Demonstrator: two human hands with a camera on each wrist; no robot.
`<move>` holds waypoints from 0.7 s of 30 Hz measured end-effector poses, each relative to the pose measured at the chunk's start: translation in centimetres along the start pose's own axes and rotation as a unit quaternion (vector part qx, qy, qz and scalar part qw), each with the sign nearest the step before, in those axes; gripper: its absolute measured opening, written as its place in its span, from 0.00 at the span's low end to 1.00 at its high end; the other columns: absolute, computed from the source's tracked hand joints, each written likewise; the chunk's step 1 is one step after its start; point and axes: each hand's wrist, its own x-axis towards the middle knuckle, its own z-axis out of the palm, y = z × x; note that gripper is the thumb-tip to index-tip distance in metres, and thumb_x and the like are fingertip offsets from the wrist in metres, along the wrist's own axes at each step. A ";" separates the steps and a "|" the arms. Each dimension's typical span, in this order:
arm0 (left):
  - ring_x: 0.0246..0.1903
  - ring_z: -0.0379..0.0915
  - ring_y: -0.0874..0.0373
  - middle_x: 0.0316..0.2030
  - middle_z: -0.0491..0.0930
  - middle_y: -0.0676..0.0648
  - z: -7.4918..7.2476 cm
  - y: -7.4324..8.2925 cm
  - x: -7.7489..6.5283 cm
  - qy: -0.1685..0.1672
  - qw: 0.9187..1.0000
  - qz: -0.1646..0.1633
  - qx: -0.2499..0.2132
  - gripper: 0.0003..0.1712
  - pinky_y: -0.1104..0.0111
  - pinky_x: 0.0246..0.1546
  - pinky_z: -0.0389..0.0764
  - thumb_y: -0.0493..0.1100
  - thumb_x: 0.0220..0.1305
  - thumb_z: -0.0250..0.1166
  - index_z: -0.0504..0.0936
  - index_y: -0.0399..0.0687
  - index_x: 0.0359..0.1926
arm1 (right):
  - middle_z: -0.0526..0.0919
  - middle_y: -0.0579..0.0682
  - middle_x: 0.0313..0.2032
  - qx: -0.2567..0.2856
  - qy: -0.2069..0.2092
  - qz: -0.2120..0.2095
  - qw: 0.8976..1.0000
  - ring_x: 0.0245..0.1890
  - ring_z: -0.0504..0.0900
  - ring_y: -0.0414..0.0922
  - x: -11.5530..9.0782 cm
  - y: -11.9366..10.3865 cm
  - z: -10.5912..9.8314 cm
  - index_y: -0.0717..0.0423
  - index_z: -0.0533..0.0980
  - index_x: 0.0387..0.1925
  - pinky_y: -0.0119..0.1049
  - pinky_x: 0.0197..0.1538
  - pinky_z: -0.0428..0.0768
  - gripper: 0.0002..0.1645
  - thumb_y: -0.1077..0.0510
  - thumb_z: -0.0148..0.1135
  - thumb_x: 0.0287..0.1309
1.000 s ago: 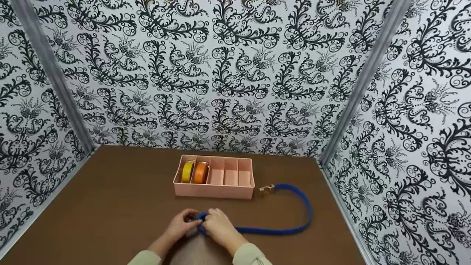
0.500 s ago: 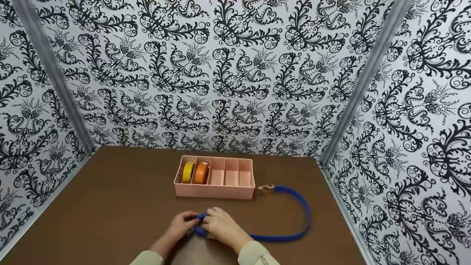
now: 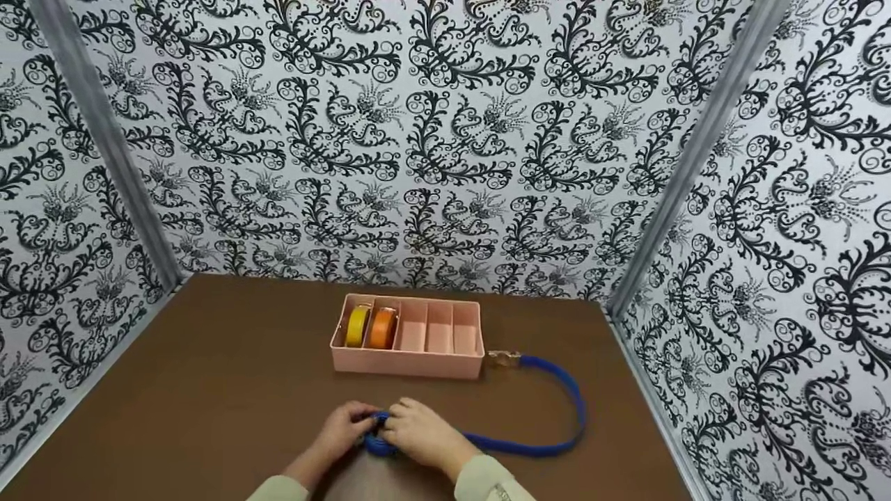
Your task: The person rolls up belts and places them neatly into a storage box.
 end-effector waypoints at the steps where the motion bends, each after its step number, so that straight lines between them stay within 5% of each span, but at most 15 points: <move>1: 0.35 0.74 0.57 0.34 0.80 0.52 0.0 -0.1 0.0 0.002 1.000 0.009 0.002 0.08 0.65 0.37 0.75 0.35 0.58 0.67 0.87 0.40 0.39 | 0.81 0.36 0.32 -0.006 0.003 0.001 1.000 0.41 0.74 0.41 0.1 -0.1 0.1 0.41 0.84 0.35 0.38 0.55 0.70 0.05 0.55 0.65 0.58; 4: 0.34 0.73 0.57 0.33 0.79 0.52 -0.1 0.0 0.2 0.008 1.000 0.000 0.013 0.09 0.64 0.36 0.75 0.39 0.58 0.69 0.87 0.41 0.39 | 0.80 0.36 0.30 -0.013 0.013 0.011 1.000 0.39 0.73 0.41 0.5 -0.1 0.3 0.41 0.85 0.35 0.38 0.54 0.70 0.06 0.55 0.64 0.57; 10: 0.35 0.72 0.56 0.38 0.78 0.48 -0.5 0.3 0.5 0.003 0.997 -0.077 -0.006 0.17 0.64 0.36 0.76 0.45 0.55 0.73 0.85 0.41 0.44 | 0.81 0.37 0.29 -0.003 0.017 0.046 0.999 0.39 0.73 0.42 1.2 -0.1 0.5 0.43 0.86 0.35 0.39 0.54 0.70 0.05 0.55 0.68 0.56; 21: 0.32 0.74 0.56 0.34 0.79 0.47 -0.4 0.2 0.1 0.044 0.996 -0.077 -0.021 0.15 0.67 0.33 0.76 0.40 0.55 0.74 0.83 0.38 0.41 | 0.84 0.40 0.28 -0.024 0.029 0.102 0.994 0.36 0.74 0.42 2.4 -1.1 1.0 0.47 0.86 0.34 0.37 0.49 0.72 0.13 0.50 0.77 0.42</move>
